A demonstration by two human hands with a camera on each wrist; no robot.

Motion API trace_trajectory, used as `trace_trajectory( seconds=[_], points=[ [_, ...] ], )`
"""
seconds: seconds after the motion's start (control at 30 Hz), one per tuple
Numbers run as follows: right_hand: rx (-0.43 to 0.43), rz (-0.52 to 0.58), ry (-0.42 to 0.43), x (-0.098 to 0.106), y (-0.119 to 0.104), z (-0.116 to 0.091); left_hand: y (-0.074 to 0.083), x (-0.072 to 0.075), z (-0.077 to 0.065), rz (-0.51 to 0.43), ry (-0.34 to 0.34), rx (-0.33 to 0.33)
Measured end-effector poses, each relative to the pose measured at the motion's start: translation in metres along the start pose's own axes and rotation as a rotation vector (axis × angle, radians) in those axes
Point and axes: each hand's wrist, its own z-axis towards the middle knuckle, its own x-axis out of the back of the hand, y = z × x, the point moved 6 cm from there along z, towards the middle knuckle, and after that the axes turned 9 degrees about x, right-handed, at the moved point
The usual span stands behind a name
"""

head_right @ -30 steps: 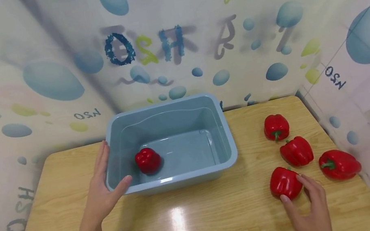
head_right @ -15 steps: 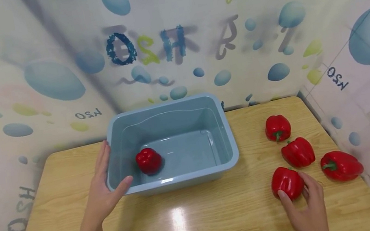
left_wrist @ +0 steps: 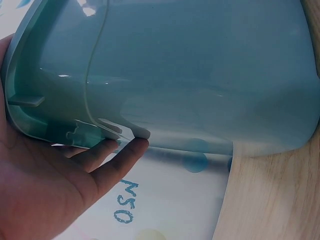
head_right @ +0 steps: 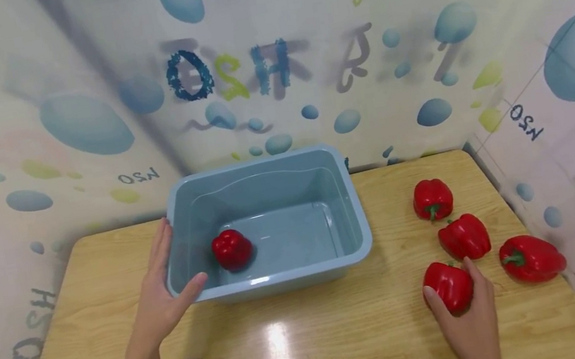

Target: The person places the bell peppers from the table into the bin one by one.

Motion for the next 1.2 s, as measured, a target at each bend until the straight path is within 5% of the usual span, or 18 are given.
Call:
trace_trajectory(
  seconds=[0.33, 0.83, 1.2],
  points=[
    [-0.036, 0.013, 0.007, -0.004, -0.007, 0.004, 0.001, -0.001, 0.001, -0.006, -0.006, 0.01],
    [0.178, 0.0, 0.121, -0.006, -0.016, 0.001, 0.0, -0.002, -0.002, 0.009, -0.009, 0.033],
    [0.148, 0.044, 0.107, -0.007, -0.021, 0.001, 0.002, 0.0, 0.0, 0.01, 0.001, 0.018]
  ],
)
